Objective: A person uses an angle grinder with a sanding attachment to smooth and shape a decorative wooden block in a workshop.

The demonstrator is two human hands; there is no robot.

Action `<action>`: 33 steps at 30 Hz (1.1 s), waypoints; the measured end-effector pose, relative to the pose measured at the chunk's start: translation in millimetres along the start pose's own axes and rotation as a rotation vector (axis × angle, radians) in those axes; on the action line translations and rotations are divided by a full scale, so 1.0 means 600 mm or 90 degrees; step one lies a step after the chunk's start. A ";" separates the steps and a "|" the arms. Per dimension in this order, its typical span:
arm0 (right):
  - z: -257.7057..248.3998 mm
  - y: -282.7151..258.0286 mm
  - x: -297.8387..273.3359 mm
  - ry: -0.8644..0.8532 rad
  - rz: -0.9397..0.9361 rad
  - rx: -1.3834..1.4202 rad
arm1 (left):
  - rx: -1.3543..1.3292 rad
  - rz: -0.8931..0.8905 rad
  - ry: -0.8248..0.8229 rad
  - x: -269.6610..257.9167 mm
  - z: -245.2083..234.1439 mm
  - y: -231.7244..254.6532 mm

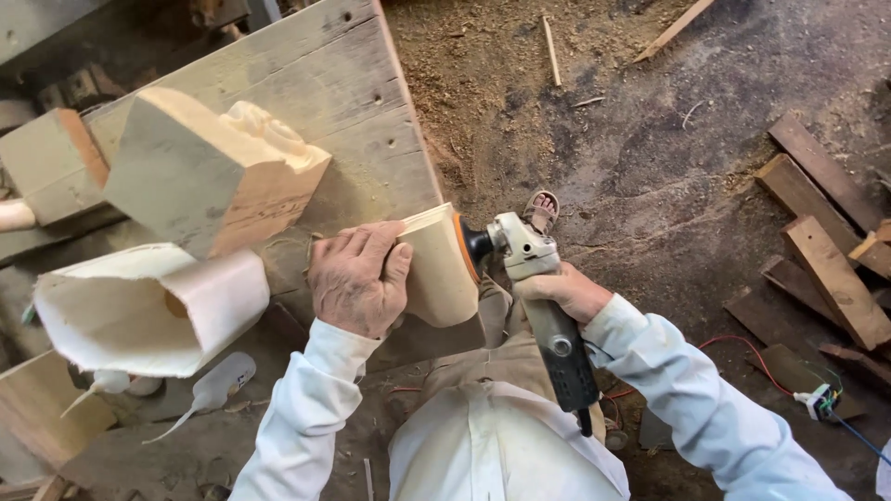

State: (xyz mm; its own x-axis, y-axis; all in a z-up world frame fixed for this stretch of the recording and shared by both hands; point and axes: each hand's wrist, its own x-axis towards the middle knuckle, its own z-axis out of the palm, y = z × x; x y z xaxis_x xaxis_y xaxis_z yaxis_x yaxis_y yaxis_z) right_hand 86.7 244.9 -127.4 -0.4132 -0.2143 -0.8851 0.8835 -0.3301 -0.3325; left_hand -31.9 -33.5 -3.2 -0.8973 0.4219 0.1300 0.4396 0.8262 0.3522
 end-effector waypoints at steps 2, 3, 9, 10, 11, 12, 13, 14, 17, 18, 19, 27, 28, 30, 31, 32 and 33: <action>-0.012 0.012 0.033 -0.006 -0.003 0.005 | 0.021 0.012 0.000 0.000 0.002 -0.002; -0.016 0.015 0.047 -0.018 -0.010 0.002 | 0.016 0.009 -0.004 0.001 0.001 -0.002; 0.007 -0.012 0.024 -0.020 0.002 0.009 | 0.020 0.005 -0.024 -0.004 0.002 -0.007; 0.008 -0.014 0.018 -0.037 0.015 0.022 | 0.026 0.001 -0.025 -0.007 0.004 -0.009; 0.008 -0.015 0.020 -0.034 0.015 0.024 | 0.024 0.003 -0.027 -0.006 0.003 -0.008; 0.008 -0.016 0.022 -0.043 0.012 0.018 | 0.021 0.001 -0.031 -0.006 0.003 -0.008; 0.009 -0.018 0.024 -0.052 0.008 0.012 | 0.019 -0.002 -0.035 -0.006 0.002 -0.008; 0.009 -0.021 0.022 -0.050 0.009 0.014 | 0.018 -0.001 -0.036 -0.006 0.002 -0.007; 0.007 -0.024 0.024 -0.079 -0.008 -0.003 | 0.018 -0.005 -0.037 -0.006 0.002 -0.006; 0.005 -0.018 0.029 -0.076 -0.004 -0.002 | 0.017 -0.007 -0.038 -0.006 0.002 -0.006; 0.003 -0.013 0.035 -0.074 0.000 -0.001 | 0.017 -0.009 -0.038 -0.006 0.002 -0.007; 0.009 -0.016 0.036 -0.090 -0.028 -0.004 | 0.013 -0.013 -0.044 -0.007 0.002 -0.009; 0.009 -0.017 0.042 -0.090 -0.031 0.002 | 0.012 -0.016 -0.046 -0.006 0.001 -0.010; 0.011 -0.027 0.025 -0.096 -0.033 -0.013 | 0.016 -0.015 -0.044 -0.007 0.002 -0.012; 0.012 -0.031 0.016 -0.101 -0.034 -0.028 | 0.018 -0.015 -0.044 -0.008 0.003 -0.012; 0.011 -0.028 0.016 -0.102 -0.034 -0.029 | 0.020 -0.016 -0.043 -0.010 0.005 -0.014; 0.010 -0.024 0.015 -0.113 -0.038 -0.021 | 0.018 -0.012 -0.043 -0.012 0.006 -0.015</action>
State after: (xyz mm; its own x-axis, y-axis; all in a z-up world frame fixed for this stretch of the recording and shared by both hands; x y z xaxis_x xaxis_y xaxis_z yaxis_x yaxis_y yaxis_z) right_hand 68.9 242.6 -128.4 -0.4955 -0.3553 -0.7926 0.8615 -0.3179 -0.3960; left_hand -29.1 -42.4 -10.9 -0.9014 0.4288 0.0608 0.4238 0.8444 0.3276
